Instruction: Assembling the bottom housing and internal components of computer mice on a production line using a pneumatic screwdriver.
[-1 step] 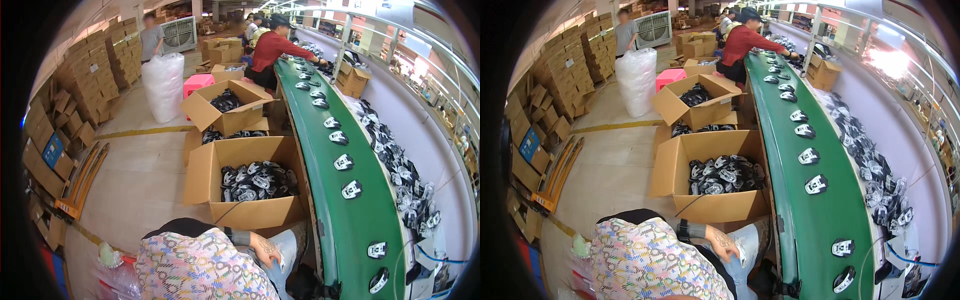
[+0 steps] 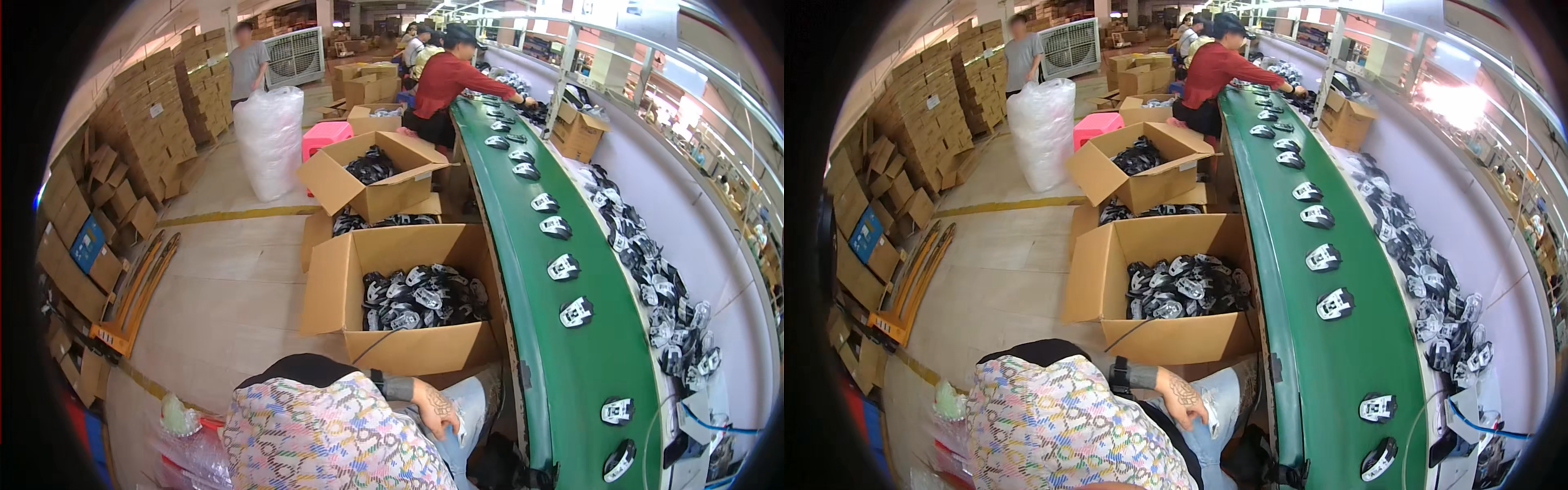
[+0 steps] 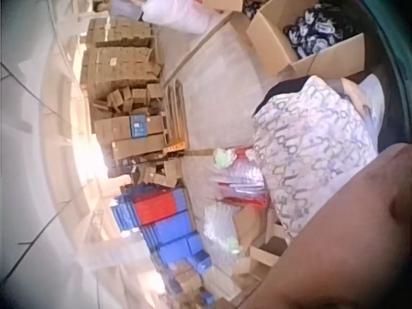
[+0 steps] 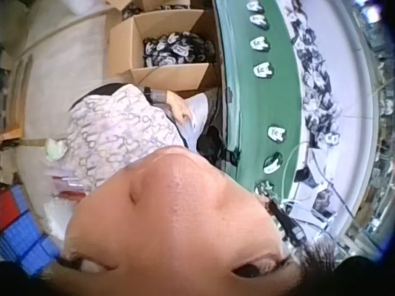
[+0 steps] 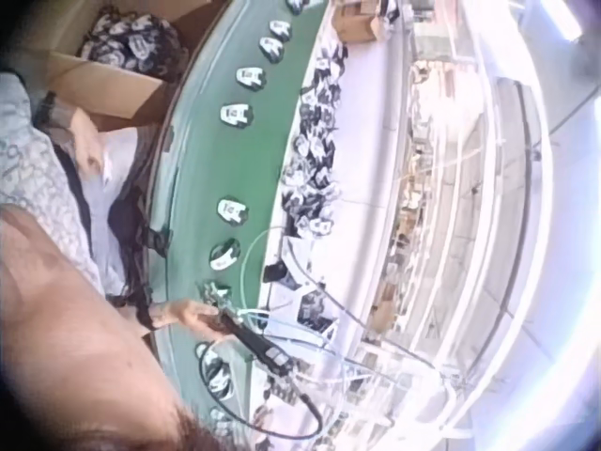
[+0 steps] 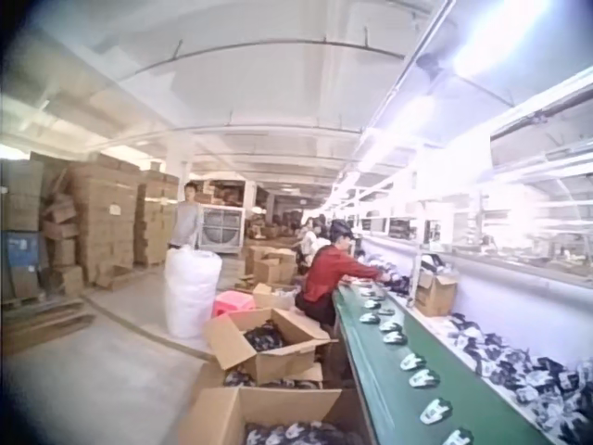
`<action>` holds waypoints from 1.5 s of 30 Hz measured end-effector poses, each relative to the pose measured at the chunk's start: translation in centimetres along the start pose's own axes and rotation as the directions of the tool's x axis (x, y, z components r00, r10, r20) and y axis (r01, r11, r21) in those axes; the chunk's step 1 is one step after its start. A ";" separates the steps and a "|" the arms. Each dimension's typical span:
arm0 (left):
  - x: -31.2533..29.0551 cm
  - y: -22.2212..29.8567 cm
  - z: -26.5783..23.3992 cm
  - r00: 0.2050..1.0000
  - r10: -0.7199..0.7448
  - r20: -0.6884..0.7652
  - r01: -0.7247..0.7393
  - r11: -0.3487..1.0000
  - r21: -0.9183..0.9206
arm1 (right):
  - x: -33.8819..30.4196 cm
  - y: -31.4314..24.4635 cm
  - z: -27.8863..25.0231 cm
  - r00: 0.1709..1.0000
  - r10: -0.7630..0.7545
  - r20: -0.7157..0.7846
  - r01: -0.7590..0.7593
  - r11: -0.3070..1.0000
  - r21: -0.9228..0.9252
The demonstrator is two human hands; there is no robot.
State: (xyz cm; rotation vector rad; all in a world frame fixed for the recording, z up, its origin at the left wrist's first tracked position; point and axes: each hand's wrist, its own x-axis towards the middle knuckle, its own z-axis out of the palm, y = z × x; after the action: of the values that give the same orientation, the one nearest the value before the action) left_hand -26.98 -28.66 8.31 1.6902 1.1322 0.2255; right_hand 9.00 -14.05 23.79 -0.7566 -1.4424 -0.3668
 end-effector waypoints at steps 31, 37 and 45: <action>-6.9 21.9 -13.0 -0.373 0.769 -0.519 -0.852 -0.063 0.519 | -9.4 6.8 -3.8 0.973 0.212 0.087 -0.207 0.977 -0.057; -4.5 24.3 -13.7 -0.535 0.754 -0.381 -0.801 -0.310 0.512 | -10.0 8.2 -4.5 0.982 0.176 0.076 -0.169 0.981 -0.093; 0.0 25.1 -14.9 -0.506 0.823 -0.258 -0.830 -0.384 0.405 | -7.6 5.2 -5.1 0.777 0.625 -0.074 -0.623 0.748 -0.230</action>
State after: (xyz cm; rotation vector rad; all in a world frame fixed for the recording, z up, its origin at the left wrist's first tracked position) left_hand -21.98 -19.34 35.55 2.1569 -0.6736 1.9805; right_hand 15.24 -15.33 15.38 -1.3922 -1.0707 -0.0111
